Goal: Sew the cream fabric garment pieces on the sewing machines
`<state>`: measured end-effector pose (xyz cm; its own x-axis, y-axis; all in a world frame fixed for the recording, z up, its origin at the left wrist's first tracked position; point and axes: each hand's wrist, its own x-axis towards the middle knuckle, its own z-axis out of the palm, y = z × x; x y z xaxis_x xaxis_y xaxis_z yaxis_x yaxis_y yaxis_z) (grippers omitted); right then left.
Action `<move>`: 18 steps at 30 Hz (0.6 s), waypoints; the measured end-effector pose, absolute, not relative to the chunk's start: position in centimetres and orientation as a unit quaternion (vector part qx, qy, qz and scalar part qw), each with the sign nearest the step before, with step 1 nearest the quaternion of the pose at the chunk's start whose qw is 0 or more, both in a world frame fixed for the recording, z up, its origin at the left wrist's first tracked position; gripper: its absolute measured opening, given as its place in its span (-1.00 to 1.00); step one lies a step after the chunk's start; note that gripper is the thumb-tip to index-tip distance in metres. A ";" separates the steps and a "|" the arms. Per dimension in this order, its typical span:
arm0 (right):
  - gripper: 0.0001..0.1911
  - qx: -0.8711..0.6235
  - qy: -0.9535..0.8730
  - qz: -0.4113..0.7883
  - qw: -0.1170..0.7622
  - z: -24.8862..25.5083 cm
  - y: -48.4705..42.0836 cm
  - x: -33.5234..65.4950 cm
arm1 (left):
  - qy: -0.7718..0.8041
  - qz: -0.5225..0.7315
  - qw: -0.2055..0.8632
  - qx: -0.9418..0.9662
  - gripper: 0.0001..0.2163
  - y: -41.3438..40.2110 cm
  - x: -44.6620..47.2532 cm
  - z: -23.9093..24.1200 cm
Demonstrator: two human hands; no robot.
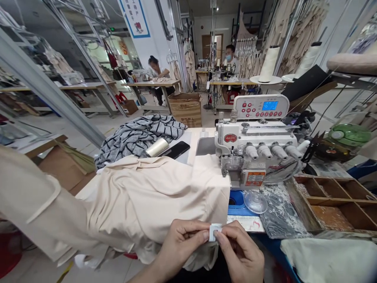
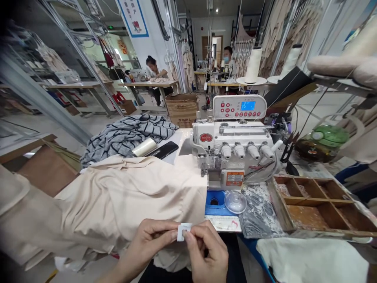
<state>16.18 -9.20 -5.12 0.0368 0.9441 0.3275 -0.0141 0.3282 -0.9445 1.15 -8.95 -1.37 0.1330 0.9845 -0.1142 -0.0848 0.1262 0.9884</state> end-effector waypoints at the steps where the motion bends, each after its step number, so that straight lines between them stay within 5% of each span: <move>1: -0.85 -0.418 -0.559 0.404 0.591 -5.2 -9.3 16.2 | 0.472 0.461 0.578 0.480 -0.65 -9.0 1.2 -1.3; 18: -0.86 -0.409 -0.605 0.348 0.588 -4.7 -9.0 16.9 | 0.484 0.460 0.553 0.499 -0.66 -9.1 1.7 -1.0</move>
<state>16.87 -9.00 -4.72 0.0253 0.9038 0.4272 0.0851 0.4238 -0.9017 1.69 -9.14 -1.04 0.1097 0.9910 -0.0764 -0.0257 0.0797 0.9965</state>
